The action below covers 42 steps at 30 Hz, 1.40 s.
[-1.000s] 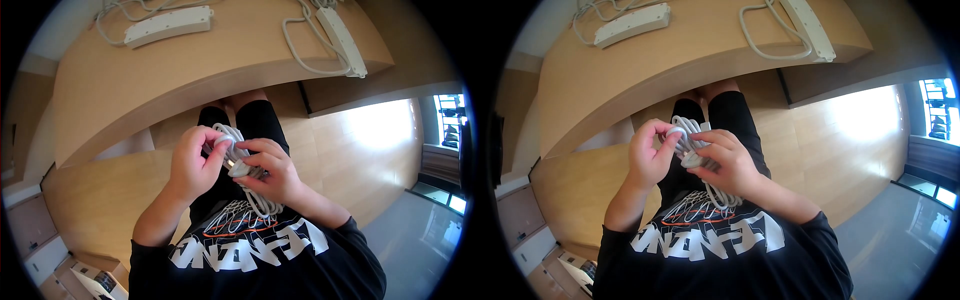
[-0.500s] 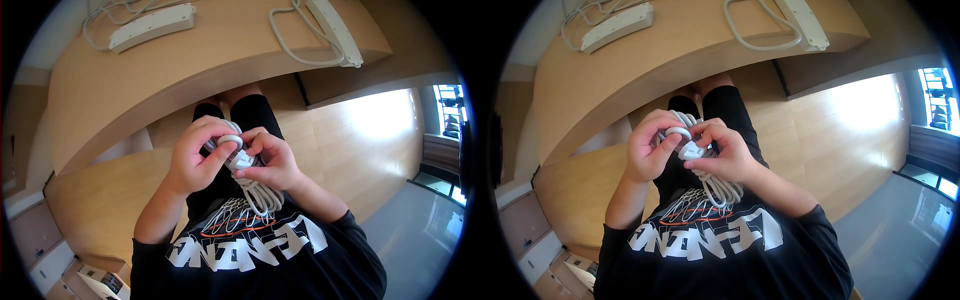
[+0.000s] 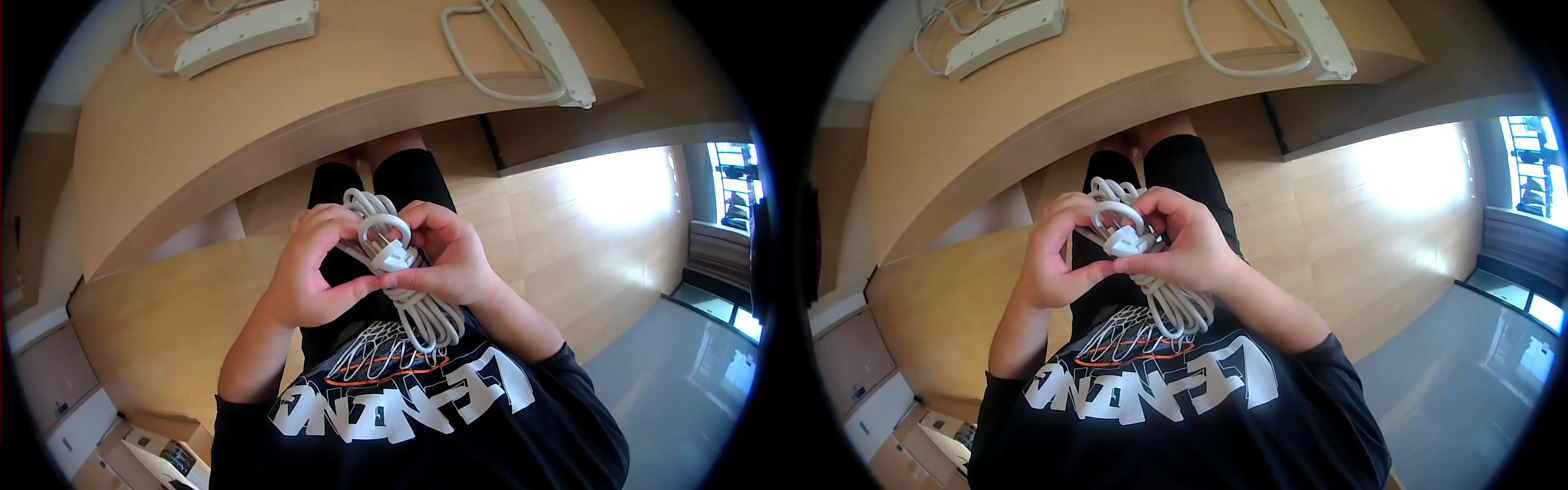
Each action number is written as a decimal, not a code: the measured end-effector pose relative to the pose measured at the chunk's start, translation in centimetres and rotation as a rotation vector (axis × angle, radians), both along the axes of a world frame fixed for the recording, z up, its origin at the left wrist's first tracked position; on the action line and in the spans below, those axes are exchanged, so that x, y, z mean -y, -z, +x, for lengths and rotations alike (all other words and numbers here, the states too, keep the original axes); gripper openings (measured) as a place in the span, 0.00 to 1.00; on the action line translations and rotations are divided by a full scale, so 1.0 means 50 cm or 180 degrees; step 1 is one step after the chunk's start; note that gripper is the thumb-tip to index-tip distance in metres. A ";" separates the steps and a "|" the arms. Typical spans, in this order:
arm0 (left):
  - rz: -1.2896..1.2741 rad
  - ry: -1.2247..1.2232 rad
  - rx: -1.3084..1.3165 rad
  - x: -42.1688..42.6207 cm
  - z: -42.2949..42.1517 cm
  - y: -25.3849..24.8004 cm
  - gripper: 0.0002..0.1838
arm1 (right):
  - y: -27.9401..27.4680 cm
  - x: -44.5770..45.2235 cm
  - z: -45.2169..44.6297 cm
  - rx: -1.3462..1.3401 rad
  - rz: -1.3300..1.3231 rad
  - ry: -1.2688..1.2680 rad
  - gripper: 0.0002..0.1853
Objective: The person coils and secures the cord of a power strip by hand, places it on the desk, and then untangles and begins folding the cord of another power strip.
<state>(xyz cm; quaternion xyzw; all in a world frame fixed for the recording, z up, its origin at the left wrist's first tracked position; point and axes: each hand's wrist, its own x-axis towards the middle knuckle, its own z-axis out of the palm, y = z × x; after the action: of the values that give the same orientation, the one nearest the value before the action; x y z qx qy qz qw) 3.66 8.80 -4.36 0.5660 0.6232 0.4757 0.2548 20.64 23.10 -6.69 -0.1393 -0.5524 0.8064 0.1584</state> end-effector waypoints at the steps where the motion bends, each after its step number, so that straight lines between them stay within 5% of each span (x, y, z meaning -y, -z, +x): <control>1: 0.0049 -0.0056 0.0064 0.001 0.003 -0.004 0.23 | 0.004 0.000 0.003 -0.0022 0.0107 -0.0077 0.27; 14: 0.0217 -0.0372 -0.0006 -0.005 0.005 0.012 0.12 | 0.018 0.000 0.019 -0.0675 -0.0040 -0.0093 0.19; 19: 0.0269 -0.0997 -0.0584 0.001 0.054 0.007 0.09 | 0.006 0.020 0.006 -0.0251 0.1918 0.0896 0.15; 23: 0.0508 -0.1377 -0.0981 -0.008 0.081 0.002 0.11 | -0.021 0.016 -0.002 -0.0285 0.2498 0.1032 0.16; 30: 0.0772 -0.0759 -0.1199 -0.009 0.092 -0.041 0.17 | -0.010 -0.003 -0.034 -0.0144 0.2950 0.1396 0.19; 33: 0.1095 -0.1230 -0.0583 -0.019 0.079 -0.019 0.24 | -0.003 -0.002 -0.033 0.0008 0.2726 0.1280 0.21; 34: 0.1448 -0.1657 0.0396 -0.034 0.077 0.041 0.34 | -0.007 0.002 -0.031 -0.0055 0.2638 0.1306 0.20; 36: 0.0347 -0.1900 0.1711 -0.025 0.051 0.106 0.42 | -0.024 0.010 -0.029 -0.0194 0.2459 0.1348 0.18; 37: 0.0163 -0.1295 0.3375 -0.019 0.045 0.113 0.41 | -0.034 0.011 -0.021 -0.0214 0.2327 0.1131 0.14; 40: 0.0265 0.0138 0.5080 -0.036 0.042 0.128 0.36 | -0.044 0.014 -0.019 -0.0163 0.2536 0.0724 0.15; 42: 0.0617 -0.0138 0.4703 -0.045 0.055 0.141 0.32 | -0.037 0.005 -0.001 -0.0092 0.2347 0.0217 0.26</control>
<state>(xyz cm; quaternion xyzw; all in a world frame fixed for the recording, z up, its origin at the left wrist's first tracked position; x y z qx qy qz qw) 6.42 11.05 -11.38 0.1064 0.2559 0.7901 0.5468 20.61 22.87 -4.87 -0.0797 -0.7986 0.5494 0.2326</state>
